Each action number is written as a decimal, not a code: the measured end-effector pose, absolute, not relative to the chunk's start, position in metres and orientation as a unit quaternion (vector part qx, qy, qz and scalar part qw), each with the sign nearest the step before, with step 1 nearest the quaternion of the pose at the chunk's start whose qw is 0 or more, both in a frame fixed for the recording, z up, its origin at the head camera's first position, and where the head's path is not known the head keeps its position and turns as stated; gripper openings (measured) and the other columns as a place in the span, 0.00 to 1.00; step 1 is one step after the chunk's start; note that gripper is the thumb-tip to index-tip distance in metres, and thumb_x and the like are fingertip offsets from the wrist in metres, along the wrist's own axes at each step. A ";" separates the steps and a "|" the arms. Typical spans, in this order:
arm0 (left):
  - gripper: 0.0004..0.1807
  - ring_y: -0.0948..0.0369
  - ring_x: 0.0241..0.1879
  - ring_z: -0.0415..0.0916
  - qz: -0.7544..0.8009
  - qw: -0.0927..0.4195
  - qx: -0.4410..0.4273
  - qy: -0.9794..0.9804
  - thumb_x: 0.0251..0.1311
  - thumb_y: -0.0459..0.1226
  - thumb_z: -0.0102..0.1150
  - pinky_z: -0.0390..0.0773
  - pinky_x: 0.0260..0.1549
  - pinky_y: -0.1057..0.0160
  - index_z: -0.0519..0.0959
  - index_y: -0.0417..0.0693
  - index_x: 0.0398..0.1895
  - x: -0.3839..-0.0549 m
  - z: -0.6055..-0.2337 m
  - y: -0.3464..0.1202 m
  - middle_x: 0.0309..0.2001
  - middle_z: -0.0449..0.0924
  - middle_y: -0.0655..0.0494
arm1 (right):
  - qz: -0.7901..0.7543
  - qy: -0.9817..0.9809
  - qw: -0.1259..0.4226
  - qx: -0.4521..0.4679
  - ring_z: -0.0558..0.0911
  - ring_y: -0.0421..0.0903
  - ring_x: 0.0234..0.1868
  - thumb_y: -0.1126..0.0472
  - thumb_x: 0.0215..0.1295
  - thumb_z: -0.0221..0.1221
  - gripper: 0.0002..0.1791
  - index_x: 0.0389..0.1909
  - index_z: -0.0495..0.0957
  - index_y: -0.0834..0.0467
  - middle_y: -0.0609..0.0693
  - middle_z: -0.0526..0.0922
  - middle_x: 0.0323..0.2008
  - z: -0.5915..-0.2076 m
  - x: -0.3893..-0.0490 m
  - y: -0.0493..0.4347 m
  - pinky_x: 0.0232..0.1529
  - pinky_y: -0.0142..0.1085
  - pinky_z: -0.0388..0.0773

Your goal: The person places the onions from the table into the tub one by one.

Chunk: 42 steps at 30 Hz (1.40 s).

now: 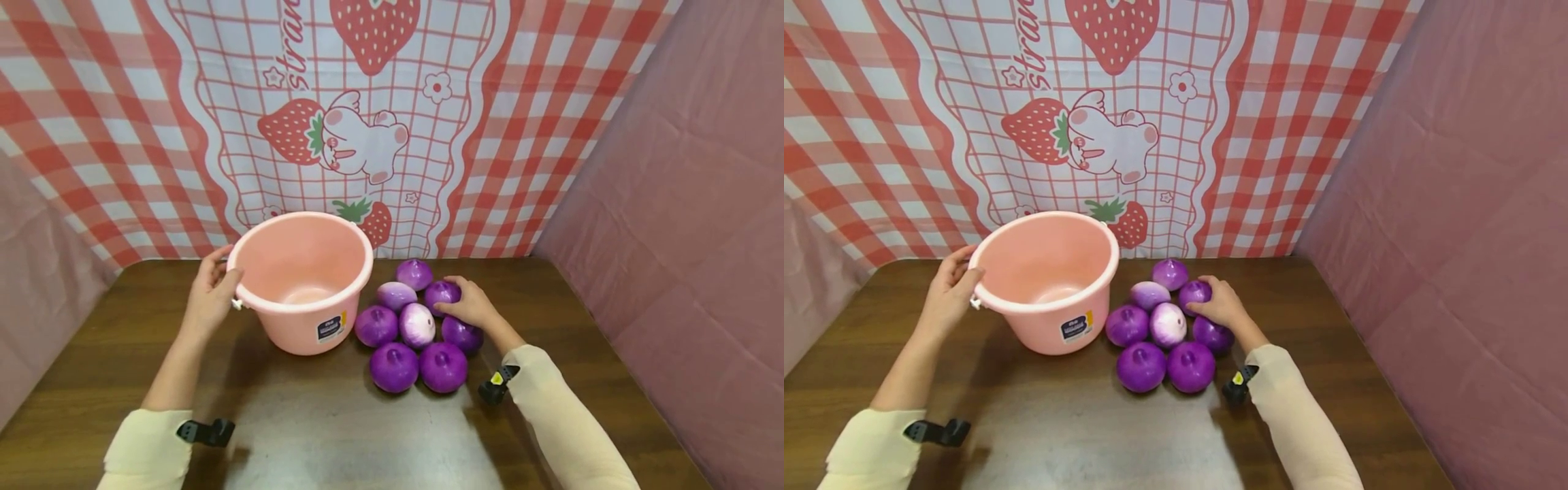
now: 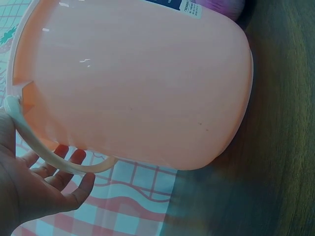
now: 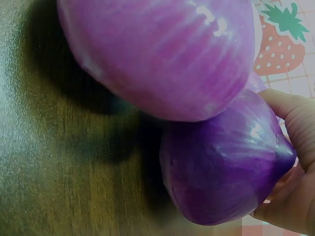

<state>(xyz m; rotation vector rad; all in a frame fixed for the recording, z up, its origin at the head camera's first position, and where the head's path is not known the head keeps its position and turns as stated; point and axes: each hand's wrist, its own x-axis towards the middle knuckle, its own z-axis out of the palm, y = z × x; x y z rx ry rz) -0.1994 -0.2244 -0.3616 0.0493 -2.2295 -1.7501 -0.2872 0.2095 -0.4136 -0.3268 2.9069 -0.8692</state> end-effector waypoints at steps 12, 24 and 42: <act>0.27 0.77 0.30 0.73 -0.613 0.161 0.018 -0.774 0.66 0.36 0.44 0.76 0.28 0.78 0.57 0.40 0.67 -0.200 -0.362 -0.225 0.35 0.71 0.79 | -0.322 0.942 0.029 -0.088 0.70 0.63 0.59 0.49 0.54 0.65 0.40 0.65 0.63 0.60 0.67 0.69 0.59 -0.406 -0.282 0.219 0.57 0.56 0.70; 0.26 0.77 0.29 0.73 -0.617 0.167 0.021 -0.768 0.66 0.35 0.44 0.75 0.26 0.78 0.58 0.40 0.67 -0.202 -0.364 -0.225 0.33 0.72 0.82 | -0.390 0.919 -0.010 -0.062 0.72 0.60 0.57 0.50 0.53 0.66 0.40 0.65 0.62 0.58 0.64 0.71 0.57 -0.399 -0.277 0.226 0.56 0.53 0.71; 0.26 0.76 0.27 0.73 -0.630 0.170 0.020 -0.758 0.65 0.34 0.45 0.74 0.24 0.79 0.59 0.38 0.66 -0.199 -0.363 -0.223 0.32 0.74 0.80 | -0.444 0.891 -0.049 -0.087 0.74 0.58 0.55 0.52 0.53 0.67 0.40 0.65 0.62 0.57 0.62 0.72 0.57 -0.377 -0.264 0.218 0.54 0.49 0.74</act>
